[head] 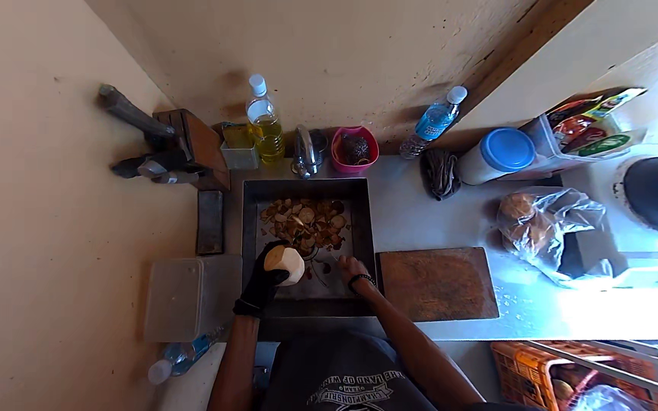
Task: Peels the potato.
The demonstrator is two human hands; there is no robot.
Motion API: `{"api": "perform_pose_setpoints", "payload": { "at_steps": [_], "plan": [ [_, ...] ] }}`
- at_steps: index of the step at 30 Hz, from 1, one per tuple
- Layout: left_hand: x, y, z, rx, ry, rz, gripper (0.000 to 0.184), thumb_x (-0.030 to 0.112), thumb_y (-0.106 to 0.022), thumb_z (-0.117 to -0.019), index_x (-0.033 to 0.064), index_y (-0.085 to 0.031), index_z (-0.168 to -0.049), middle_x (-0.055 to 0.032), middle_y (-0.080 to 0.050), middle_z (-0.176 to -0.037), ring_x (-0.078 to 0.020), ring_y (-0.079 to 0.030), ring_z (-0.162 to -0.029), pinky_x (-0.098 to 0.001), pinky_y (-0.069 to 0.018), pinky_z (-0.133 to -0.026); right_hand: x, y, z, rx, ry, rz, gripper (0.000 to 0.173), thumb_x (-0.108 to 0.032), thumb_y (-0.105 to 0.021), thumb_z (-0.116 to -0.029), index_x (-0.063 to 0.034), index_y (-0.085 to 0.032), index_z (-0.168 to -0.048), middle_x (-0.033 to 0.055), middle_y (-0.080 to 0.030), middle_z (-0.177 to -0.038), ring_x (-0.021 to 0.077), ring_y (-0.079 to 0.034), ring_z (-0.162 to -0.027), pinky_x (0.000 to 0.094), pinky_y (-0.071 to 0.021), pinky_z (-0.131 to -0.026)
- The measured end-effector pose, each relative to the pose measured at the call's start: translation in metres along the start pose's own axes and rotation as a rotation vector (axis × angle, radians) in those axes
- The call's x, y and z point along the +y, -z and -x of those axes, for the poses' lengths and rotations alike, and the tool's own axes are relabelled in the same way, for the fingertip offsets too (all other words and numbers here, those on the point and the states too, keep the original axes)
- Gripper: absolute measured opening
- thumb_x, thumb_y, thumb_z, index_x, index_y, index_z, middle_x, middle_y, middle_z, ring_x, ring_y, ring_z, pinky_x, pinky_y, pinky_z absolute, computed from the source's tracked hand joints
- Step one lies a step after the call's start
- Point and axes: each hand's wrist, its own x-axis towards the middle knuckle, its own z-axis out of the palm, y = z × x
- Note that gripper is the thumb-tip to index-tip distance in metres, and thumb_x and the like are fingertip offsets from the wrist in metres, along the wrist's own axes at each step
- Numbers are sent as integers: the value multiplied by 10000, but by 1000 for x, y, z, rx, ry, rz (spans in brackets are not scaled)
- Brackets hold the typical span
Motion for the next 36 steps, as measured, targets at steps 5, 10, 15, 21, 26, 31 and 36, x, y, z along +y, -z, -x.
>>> {"api": "perform_pose_setpoints", "payload": {
  "at_steps": [5,10,15,21,26,31,36],
  "plan": [
    [-4,10,-18,27,-76,276,631,338,-627,-936,68,-421,-1467,-157,-599,-1314,-260,-643,-1109,-421,-585,-876,-20,-4,-6,21,65,-161,635,-381,-167,-1129,14,-649,-1254,239,-663,-1251,364,-643,-1177,548,-478,-1012],
    [-27,-29,-21,385,141,350,708,-2,-528,-911,120,-265,-1558,-231,-526,-1352,-343,-645,-1078,-466,-611,-789,-55,37,50,86,291,-21,617,-351,-181,-1120,14,-679,-1115,217,-691,-1122,358,-655,-1116,561,-483,-952],
    [-31,-30,-25,277,67,142,850,61,-757,-738,21,-364,-1491,-198,-589,-1279,-268,-653,-1068,-426,-599,-848,-79,46,83,125,363,182,607,-355,-197,-1104,-1,-682,-1012,197,-708,-1065,346,-674,-1098,539,-502,-901],
    [-26,-28,-27,292,5,-249,805,140,-863,-651,-47,-515,-1353,-136,-666,-1179,-150,-673,-1050,-303,-578,-908,-88,47,98,191,377,267,604,-360,-203,-1099,-5,-687,-1035,197,-717,-1074,352,-681,-1108,550,-506,-893],
    [-35,-15,-26,231,-8,-412,803,206,-896,-609,-15,-563,-1306,-121,-681,-1151,-148,-674,-1044,-308,-570,-922,-68,40,71,146,261,246,621,-384,-179,-1095,-17,-679,-1125,196,-711,-1159,355,-665,-1161,565,-498,-928],
    [-22,-9,-15,133,-169,-361,959,371,-920,-616,-51,-514,-1376,-121,-661,-1253,-138,-658,-1100,-322,-557,-974,-20,24,33,44,55,103,618,-377,-175,-1115,-14,-662,-1227,209,-671,-1278,349,-626,-1246,568,-485,-992],
    [12,7,-24,2,-184,-72,987,390,-898,-664,29,-442,-1461,-118,-560,-1410,-190,-594,-1209,-377,-526,-1013,4,8,10,-7,21,-158,642,-369,-151,-1130,17,-657,-1212,232,-663,-1228,350,-644,-1157,535,-483,-990]
  ]
}}
